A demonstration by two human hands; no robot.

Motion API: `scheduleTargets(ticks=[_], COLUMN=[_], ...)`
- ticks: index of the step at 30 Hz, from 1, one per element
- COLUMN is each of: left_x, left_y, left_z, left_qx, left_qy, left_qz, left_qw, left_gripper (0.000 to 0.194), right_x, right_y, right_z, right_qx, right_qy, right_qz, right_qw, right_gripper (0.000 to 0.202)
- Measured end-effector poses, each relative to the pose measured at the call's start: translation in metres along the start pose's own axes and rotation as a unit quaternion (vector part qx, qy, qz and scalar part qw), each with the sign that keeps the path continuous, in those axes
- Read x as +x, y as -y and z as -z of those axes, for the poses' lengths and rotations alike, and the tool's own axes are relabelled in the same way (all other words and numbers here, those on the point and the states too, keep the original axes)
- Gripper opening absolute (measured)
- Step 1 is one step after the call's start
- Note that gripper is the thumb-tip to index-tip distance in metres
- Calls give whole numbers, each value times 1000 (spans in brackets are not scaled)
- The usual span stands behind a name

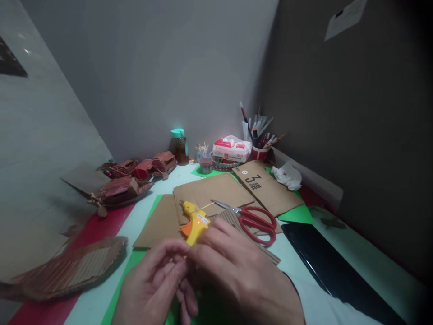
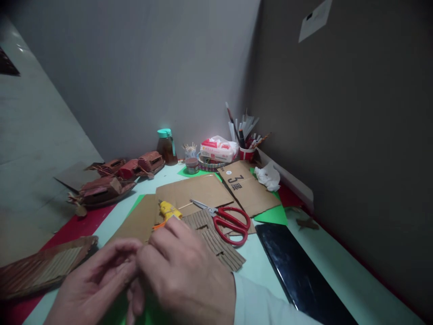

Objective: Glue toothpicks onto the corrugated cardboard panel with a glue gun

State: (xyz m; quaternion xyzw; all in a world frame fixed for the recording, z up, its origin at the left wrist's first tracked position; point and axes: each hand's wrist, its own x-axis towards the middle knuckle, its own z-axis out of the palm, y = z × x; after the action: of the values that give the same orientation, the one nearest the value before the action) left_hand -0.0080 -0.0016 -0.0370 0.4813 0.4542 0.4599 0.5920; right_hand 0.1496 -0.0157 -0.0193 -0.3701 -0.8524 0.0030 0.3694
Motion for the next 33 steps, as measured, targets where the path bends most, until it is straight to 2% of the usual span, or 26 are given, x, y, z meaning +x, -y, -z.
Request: scheduleTargets(ticks=[3,6,8,9,13,16,20,25,28,33], left_x=[4,9,11,12,15,19,25,28,28,26], left_y=[0,-4,-7,-8,-9,-8,-9,-16,-21,-25], left_z=[8,16,21,22,26,28,33,36,37,40], left_qx=[24,24,7,-3,-33,-52,-77,-107,-119,-137], left_qy=[20,19,-9,-23,-75,-107,-133,-163,-169,-159], left_qz=[-14,-35,-59,-72,-98,-104,-109,-144,-170,-194], left_qw=[999,999,998,997,992,987,982,970,963,958], left_gripper=[21,20,18,18,24,27,30,30,27,22], right_x=[3,8,11,11,11,12,16,14,10,11], right_y=[1,0,0,-1,-3,-6,-6,6,12,20], right_z=[4,7,6,3,-22,-40,-45,-29,-23,-14], right_qx=[71,121,102,87,62,54,74,151,219,313], right_qy=[-2,-13,27,58,149,166,151,88,49,-6], right_qz=[-22,-142,-226,-246,-231,-240,-262,-308,-327,-351], right_qw=[997,982,968,964,959,955,950,935,918,882], right_gripper=[26,16,15,15,10,14,21,27,35,30])
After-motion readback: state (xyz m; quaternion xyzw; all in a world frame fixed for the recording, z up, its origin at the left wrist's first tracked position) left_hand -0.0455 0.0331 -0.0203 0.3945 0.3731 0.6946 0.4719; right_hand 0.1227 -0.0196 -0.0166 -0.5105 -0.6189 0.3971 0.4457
